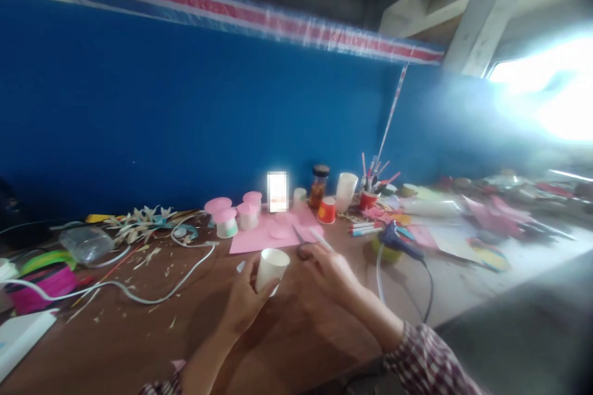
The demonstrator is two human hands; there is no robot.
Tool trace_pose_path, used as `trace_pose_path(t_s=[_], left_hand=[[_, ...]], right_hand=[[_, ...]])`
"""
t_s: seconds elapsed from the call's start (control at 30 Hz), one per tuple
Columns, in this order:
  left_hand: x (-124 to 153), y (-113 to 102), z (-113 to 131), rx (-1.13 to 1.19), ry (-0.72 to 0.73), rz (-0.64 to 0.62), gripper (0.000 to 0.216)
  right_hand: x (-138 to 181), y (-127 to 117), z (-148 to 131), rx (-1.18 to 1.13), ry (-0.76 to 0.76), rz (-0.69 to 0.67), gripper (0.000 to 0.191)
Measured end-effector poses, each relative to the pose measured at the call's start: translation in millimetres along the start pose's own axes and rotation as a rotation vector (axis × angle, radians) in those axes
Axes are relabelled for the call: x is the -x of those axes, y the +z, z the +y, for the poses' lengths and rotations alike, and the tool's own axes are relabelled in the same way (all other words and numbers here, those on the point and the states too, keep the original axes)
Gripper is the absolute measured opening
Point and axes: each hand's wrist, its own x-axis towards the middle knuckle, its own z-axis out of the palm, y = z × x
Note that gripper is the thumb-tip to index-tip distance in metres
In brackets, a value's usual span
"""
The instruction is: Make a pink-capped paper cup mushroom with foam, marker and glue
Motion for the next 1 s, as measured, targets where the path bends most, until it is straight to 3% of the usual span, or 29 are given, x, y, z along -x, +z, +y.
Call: trace_pose_path(t_s=[0.1,0.2,0.33,0.4,0.53,0.6,0.7,0.83,1.0], left_hand=[[-1,-4,5,-0.006,0.015,0.125,0.060],[-3,-15,11,0.047,0.072,0.310,0.059],[-11,-38,2,0.223,0.071,0.583,0.048],[-13,-50,-7,0.364,0.027,0.653,0.043],[-5,-71,-16,0.312,-0.100,0.579,0.047],[1,-76,-16,0.116,-0.121,0.532,0.051],[4,-78,-14,-0.209,-0.083,0.559,0.058],[-1,-77,-17,-0.504,-0.043,0.547,0.065],[1,-75,-22,-0.627,-0.059,0.513,0.071]], right_hand=[[2,-16,34,0.156,0.240,0.004,0.023],[1,-19,57,0.168,0.321,-0.045,0.019],[-9,-2,66,0.144,0.390,-0.093,0.018],[-15,8,68,0.116,0.435,-0.093,0.021],[-24,13,72,-0.023,0.492,-0.054,0.021],[-28,9,71,-0.151,0.493,-0.020,0.021],[-33,9,60,-0.431,0.469,0.008,0.019],[-35,32,36,-0.885,0.425,0.017,0.035],[-30,63,24,-1.294,0.468,0.022,0.040]])
